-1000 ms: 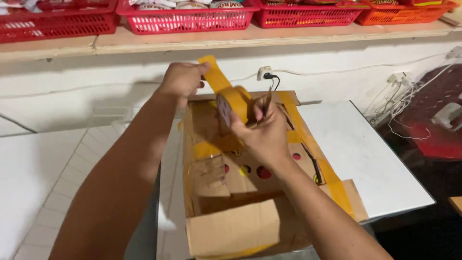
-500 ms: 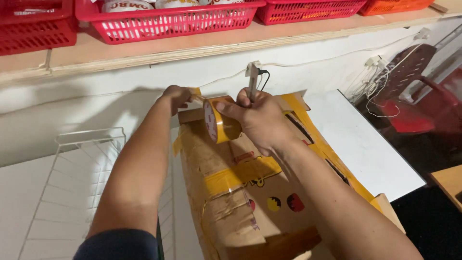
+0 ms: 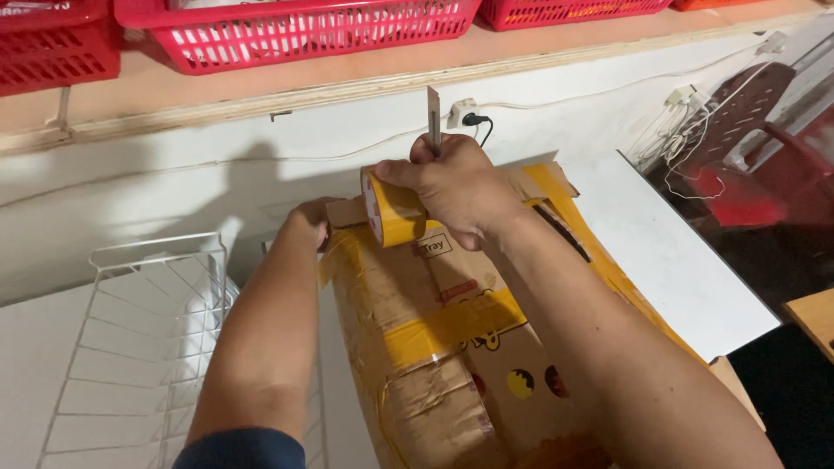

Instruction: Applying packaging tape to secure a cardboard box filled with snack containers.

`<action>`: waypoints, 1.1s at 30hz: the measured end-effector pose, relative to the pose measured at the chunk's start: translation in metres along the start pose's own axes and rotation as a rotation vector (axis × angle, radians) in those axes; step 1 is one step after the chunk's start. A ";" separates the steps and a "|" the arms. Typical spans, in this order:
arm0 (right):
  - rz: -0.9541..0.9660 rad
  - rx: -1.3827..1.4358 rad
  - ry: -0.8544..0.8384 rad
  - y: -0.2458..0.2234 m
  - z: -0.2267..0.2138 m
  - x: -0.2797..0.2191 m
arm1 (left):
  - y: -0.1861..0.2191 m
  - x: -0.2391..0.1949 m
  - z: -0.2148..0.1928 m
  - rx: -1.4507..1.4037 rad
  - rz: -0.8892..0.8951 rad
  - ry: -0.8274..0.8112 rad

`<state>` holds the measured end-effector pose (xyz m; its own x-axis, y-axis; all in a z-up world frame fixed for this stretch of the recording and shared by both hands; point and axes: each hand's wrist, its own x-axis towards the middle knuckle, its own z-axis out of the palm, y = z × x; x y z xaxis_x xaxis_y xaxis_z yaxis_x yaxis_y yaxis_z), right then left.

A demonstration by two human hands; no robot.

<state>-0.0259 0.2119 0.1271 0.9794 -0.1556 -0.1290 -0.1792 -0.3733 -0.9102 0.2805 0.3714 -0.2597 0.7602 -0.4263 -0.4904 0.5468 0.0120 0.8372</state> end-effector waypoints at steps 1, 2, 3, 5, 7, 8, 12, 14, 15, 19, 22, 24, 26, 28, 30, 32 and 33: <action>-0.016 -0.004 0.001 -0.002 0.000 0.000 | 0.001 0.000 0.001 0.000 -0.025 0.028; -0.017 -0.003 -0.002 -0.003 0.001 0.000 | 0.007 -0.028 -0.001 0.000 -0.024 0.031; -0.023 0.004 -0.003 -0.003 0.002 0.000 | 0.025 -0.052 0.006 0.004 0.001 0.011; -0.029 0.013 0.000 -0.005 0.005 -0.002 | 0.060 -0.089 0.027 0.015 0.052 -0.035; 0.033 -0.014 0.018 -0.005 0.007 -0.006 | 0.080 -0.113 0.045 0.027 0.095 -0.092; 0.039 -0.017 0.020 -0.003 0.006 -0.008 | 0.084 -0.121 0.051 0.029 0.115 -0.119; 0.036 -0.022 0.004 0.005 0.006 -0.015 | 0.090 -0.153 0.069 0.040 0.191 -0.208; 0.030 -0.053 -0.023 0.009 0.008 -0.019 | 0.084 -0.160 0.064 0.046 0.235 -0.241; 0.012 -0.071 -0.012 0.012 0.009 -0.021 | 0.079 -0.160 0.061 0.050 0.263 -0.255; 0.104 -0.019 0.010 0.027 0.011 -0.044 | 0.082 -0.210 0.095 0.512 0.456 -0.118; -0.016 0.078 -0.037 0.055 0.015 -0.063 | 0.069 -0.231 0.108 0.947 0.660 0.162; 0.054 0.066 -0.056 0.056 0.016 -0.087 | 0.064 -0.235 0.108 1.034 0.821 0.208; 0.119 0.044 -0.070 0.065 0.017 -0.111 | 0.061 -0.246 0.116 1.110 0.992 0.251; 0.097 0.109 -0.005 0.080 0.019 -0.132 | 0.064 -0.265 0.128 1.233 0.938 0.260; 0.051 0.169 0.016 0.084 0.014 -0.152 | 0.059 -0.258 0.125 1.236 0.883 0.230; 0.009 0.235 0.045 0.084 0.007 -0.175 | 0.047 -0.249 0.120 1.242 0.831 0.189; 0.002 0.304 0.009 0.081 0.001 -0.187 | 0.037 -0.244 0.118 1.255 0.898 0.176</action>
<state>-0.2238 0.2117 0.0768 0.9780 -0.1644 -0.1283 -0.1433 -0.0828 -0.9862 0.0742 0.3693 -0.0807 0.7452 -0.5853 0.3195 -0.6604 -0.5808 0.4760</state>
